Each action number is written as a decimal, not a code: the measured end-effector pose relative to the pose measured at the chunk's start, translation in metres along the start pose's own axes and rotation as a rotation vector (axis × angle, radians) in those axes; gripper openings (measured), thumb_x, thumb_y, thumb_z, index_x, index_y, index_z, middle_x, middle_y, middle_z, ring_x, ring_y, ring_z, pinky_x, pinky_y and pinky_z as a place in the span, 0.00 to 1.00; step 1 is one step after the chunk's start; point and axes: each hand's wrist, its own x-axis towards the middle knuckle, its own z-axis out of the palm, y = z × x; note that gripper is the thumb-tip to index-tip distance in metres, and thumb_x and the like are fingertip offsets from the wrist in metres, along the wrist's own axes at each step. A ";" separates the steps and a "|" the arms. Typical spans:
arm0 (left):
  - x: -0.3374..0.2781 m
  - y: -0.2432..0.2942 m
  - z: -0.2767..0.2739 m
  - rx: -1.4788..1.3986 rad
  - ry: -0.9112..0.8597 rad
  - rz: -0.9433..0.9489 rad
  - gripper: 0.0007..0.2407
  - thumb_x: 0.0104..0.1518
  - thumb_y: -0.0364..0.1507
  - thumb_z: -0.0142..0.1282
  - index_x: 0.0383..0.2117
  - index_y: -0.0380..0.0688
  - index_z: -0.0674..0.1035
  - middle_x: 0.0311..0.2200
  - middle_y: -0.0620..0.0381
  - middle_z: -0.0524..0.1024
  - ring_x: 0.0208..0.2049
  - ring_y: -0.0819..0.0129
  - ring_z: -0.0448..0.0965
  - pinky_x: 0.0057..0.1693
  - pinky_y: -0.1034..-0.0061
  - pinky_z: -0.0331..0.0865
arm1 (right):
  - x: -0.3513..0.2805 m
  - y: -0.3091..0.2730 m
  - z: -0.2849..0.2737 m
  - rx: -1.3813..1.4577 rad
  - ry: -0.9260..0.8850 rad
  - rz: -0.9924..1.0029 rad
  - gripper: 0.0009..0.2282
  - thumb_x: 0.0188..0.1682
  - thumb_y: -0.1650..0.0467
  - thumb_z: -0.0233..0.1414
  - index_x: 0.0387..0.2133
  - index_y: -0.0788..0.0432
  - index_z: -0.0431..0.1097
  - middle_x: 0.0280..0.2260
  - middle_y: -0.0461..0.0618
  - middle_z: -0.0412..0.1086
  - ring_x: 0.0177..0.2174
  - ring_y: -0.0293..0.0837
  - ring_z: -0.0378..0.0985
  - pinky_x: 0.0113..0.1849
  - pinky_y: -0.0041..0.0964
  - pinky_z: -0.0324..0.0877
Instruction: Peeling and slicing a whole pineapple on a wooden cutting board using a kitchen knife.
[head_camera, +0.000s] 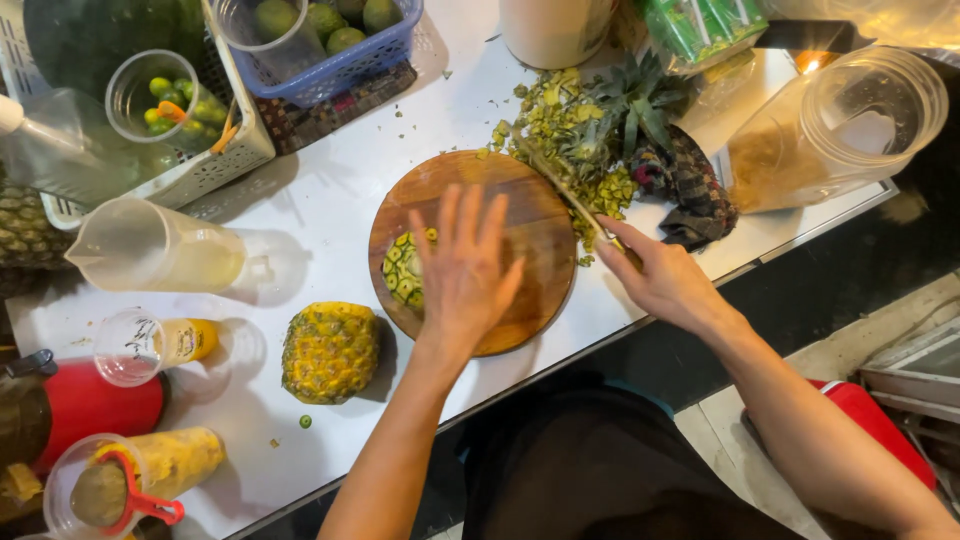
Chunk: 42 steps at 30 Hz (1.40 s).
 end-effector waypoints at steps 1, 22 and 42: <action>0.006 0.014 0.008 -0.005 0.002 0.009 0.33 0.45 0.35 0.70 0.61 0.46 0.72 0.62 0.42 0.65 0.68 0.42 0.57 0.66 0.29 0.47 | -0.003 0.002 0.002 0.001 0.009 0.006 0.22 0.55 0.56 0.44 0.64 0.36 0.63 0.34 0.66 0.78 0.39 0.72 0.79 0.45 0.65 0.71; 0.071 0.057 0.108 0.062 -0.345 0.571 0.43 0.47 0.25 0.57 0.74 0.43 0.47 0.75 0.51 0.48 0.75 0.59 0.47 0.75 0.49 0.36 | -0.072 0.093 -0.048 -0.236 0.368 -0.086 0.44 0.43 0.63 0.61 0.73 0.52 0.43 0.31 0.55 0.80 0.35 0.65 0.82 0.37 0.65 0.75; 0.082 0.086 0.112 -0.412 -0.322 0.248 0.26 0.48 0.23 0.67 0.58 0.43 0.77 0.65 0.39 0.66 0.70 0.42 0.56 0.73 0.42 0.39 | -0.058 0.116 -0.034 1.331 -0.097 -0.277 0.24 0.60 0.66 0.34 0.71 0.48 0.43 0.18 0.47 0.57 0.09 0.34 0.64 0.12 0.28 0.64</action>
